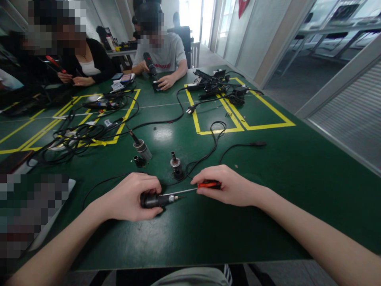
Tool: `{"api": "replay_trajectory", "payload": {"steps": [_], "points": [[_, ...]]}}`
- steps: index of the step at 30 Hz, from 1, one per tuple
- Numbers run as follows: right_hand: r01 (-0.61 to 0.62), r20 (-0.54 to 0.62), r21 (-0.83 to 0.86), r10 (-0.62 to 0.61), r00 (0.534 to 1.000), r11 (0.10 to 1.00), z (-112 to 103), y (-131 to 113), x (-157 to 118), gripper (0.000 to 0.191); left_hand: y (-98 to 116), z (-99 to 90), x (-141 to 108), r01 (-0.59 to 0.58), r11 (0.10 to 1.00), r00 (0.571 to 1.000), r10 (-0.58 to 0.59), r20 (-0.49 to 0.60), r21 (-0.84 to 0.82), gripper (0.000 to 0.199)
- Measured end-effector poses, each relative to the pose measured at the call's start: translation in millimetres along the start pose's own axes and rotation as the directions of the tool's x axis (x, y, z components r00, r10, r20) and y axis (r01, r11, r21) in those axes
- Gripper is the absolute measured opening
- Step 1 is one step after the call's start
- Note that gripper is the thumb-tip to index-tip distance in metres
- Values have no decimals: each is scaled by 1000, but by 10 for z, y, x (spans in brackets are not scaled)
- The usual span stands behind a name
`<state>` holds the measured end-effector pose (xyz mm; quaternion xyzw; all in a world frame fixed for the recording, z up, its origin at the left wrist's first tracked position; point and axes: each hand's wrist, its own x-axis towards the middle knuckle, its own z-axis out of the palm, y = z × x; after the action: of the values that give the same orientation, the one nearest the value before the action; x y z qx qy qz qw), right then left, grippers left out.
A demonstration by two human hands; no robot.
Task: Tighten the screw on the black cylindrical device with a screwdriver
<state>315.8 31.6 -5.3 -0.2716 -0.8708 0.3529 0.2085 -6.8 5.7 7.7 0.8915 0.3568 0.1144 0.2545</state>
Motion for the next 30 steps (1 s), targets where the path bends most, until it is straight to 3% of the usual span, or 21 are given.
{"api": "replay_trajectory", "payload": {"steps": [7,15,24,30], "points": [[-3,3,-25,3,1000,1000,11,-4,3,29,-5,-2,0,-6,1000,1000,6,3,-1,22],[67,-11,-30,-67,998,997,8,3,2,18,-17,1,1,-16,1000,1000,17,-4,5,22],[67,-30,-45,-68,997,997,5,18,-15,19,-28,10,-2,-30,1000,999,30,-16,-2,23],[59,-14,-36,-59,998,998,9,11,14,27,-33,13,0,-31,999,999,30,-17,-12,24]]}}
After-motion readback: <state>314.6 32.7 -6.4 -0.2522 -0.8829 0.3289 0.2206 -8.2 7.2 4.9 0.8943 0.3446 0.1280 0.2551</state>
